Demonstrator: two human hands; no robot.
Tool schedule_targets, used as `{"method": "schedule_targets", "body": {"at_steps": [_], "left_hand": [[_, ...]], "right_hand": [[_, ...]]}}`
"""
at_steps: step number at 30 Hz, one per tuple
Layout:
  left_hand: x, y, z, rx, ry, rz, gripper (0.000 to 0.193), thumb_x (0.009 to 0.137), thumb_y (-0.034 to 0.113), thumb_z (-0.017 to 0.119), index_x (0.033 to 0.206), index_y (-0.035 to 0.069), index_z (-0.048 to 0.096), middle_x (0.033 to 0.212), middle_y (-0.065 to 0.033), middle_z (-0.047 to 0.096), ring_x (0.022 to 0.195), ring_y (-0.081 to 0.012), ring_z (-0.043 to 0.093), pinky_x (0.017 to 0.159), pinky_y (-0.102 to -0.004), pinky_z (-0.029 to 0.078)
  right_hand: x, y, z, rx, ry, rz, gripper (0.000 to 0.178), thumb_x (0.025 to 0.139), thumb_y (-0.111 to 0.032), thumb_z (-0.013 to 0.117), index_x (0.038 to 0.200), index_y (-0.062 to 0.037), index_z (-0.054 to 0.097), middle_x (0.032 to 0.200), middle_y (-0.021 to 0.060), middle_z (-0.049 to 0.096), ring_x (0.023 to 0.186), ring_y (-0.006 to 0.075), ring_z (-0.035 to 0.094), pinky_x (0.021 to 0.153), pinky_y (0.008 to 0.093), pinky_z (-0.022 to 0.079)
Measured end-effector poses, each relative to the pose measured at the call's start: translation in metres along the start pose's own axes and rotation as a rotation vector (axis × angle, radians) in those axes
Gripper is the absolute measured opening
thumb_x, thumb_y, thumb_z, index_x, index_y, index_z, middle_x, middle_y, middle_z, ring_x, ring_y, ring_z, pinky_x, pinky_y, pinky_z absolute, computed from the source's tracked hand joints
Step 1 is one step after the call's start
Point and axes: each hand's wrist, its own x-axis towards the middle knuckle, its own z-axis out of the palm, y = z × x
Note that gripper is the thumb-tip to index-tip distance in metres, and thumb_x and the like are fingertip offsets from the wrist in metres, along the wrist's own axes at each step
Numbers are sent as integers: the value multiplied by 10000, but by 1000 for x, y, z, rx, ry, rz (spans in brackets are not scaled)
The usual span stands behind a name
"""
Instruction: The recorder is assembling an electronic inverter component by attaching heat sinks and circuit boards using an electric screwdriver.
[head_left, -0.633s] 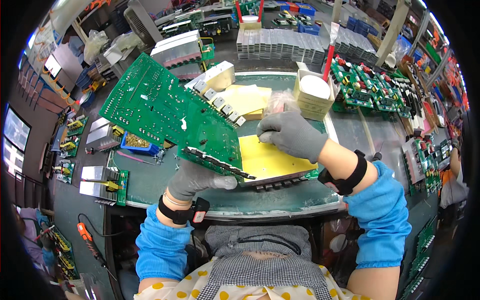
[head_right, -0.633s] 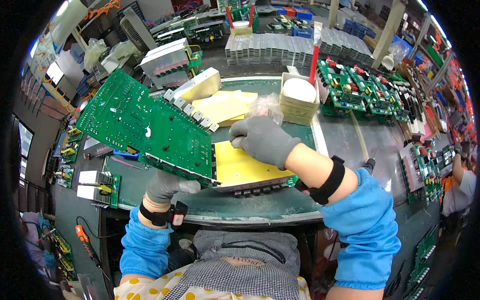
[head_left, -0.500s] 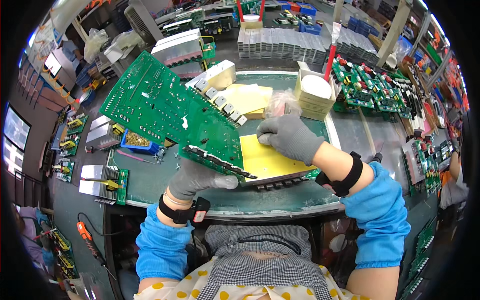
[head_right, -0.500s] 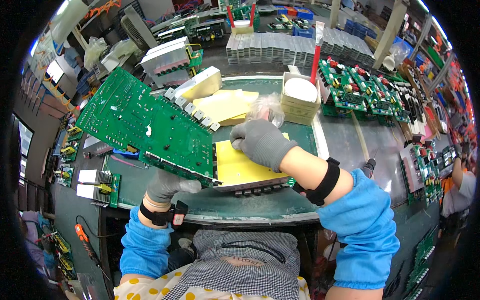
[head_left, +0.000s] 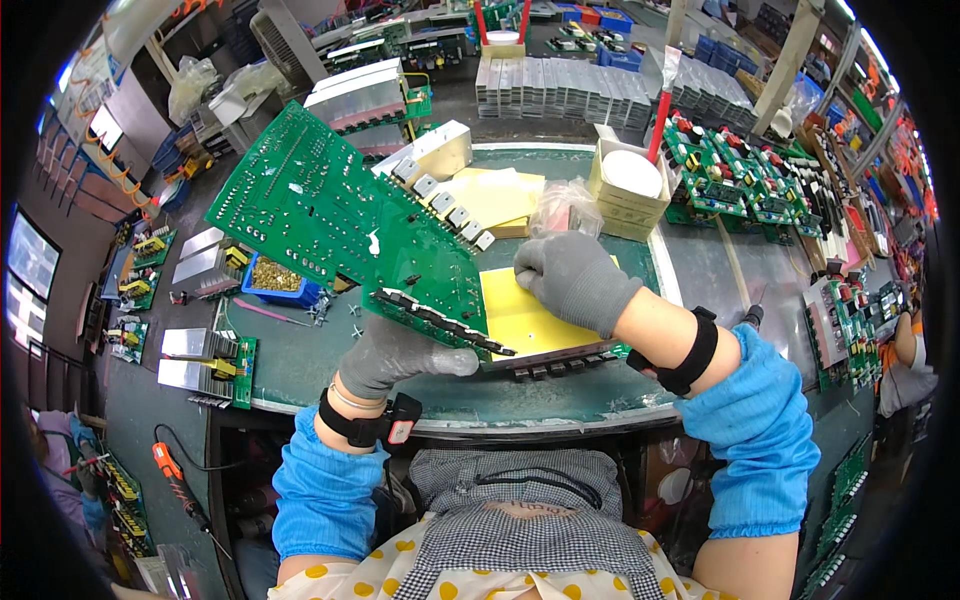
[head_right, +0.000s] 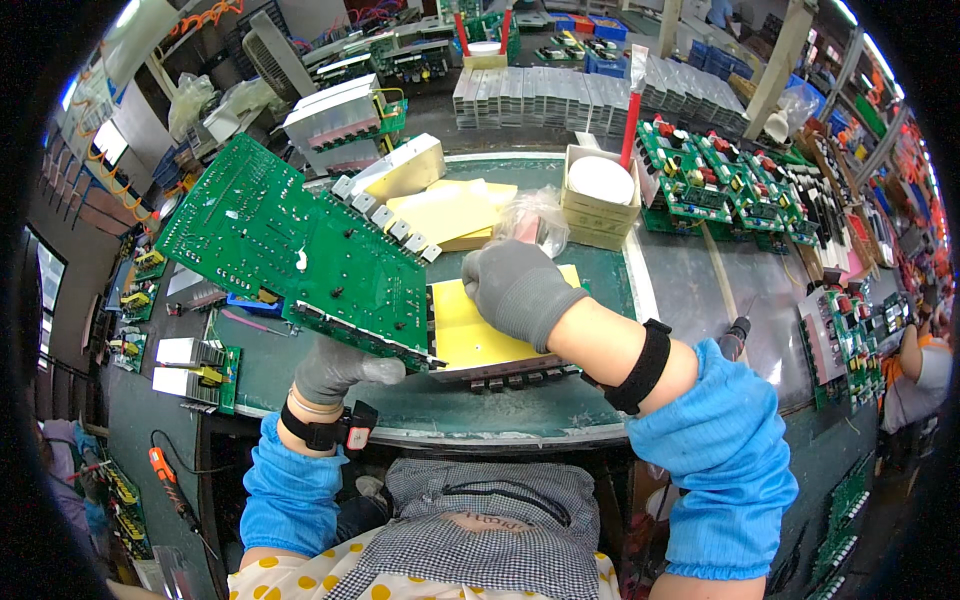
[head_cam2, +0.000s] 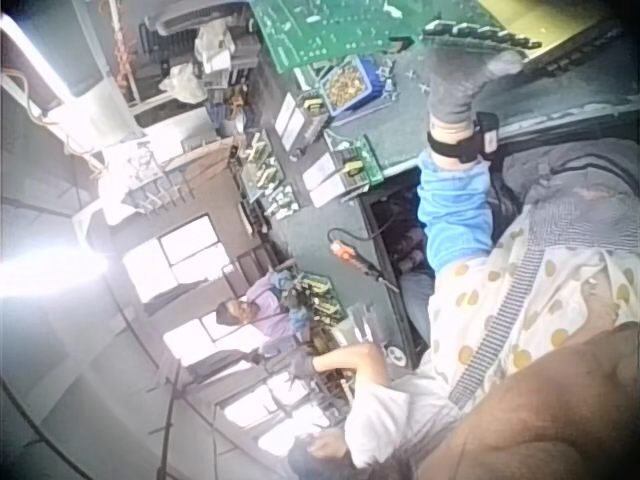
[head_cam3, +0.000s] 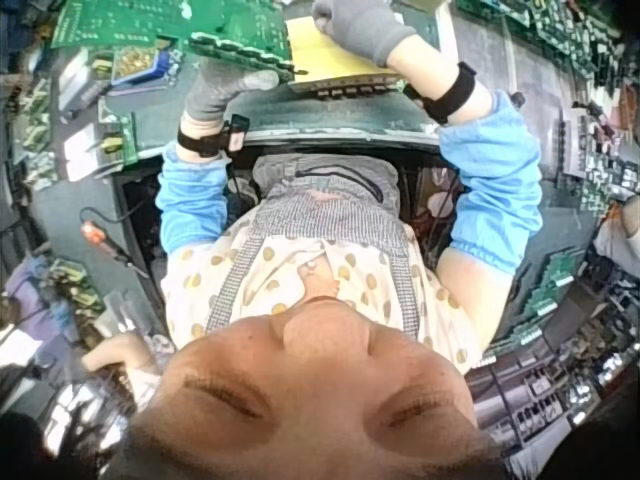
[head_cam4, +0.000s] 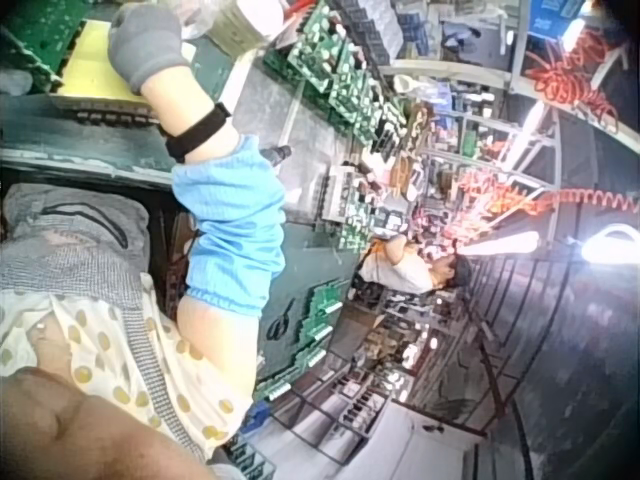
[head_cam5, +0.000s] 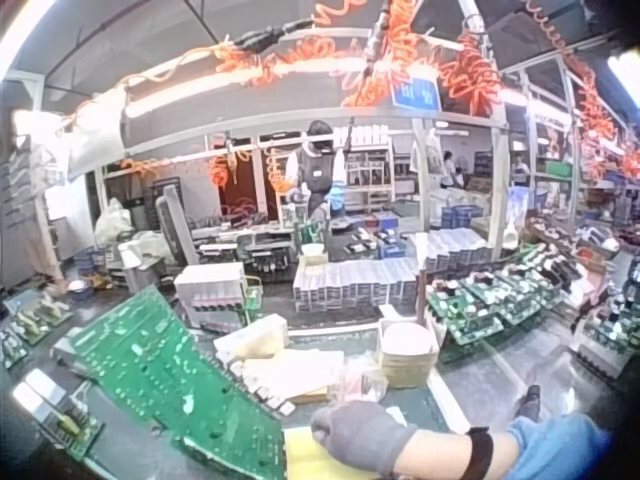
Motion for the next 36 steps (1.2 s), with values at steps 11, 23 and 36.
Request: {"method": "schedule_targets", "body": {"at_steps": [11, 23, 36], "left_hand": [[1, 1, 0, -48, -25, -60, 672, 552, 191, 966, 1115, 57, 626, 1006, -11, 675, 884, -123, 634, 781, -311, 560], [0, 14, 4, -71, -8, -78, 729, 568, 208, 968, 1181, 52, 606, 1066, -21, 663, 940, -136, 628, 840, -316, 553], [1, 13, 4, 17, -43, -75, 764, 579, 201, 942, 1242, 67, 586, 1134, -17, 656, 999, -147, 623, 898, -326, 535]], "right_hand": [[3, 3, 2, -2, 0, -17, 138, 864, -164, 609, 870, -48, 684, 794, 180, 677, 759, 373, 658, 711, 460, 518], [6, -10, 6, -308, -78, 27, 133, 861, -153, 612, 887, -40, 676, 809, 168, 684, 790, 364, 669, 731, 446, 526], [5, -32, -42, 79, 421, -327, 168, 864, -209, 632, 975, -92, 683, 879, 110, 643, 818, 310, 657, 717, 431, 531]]}}
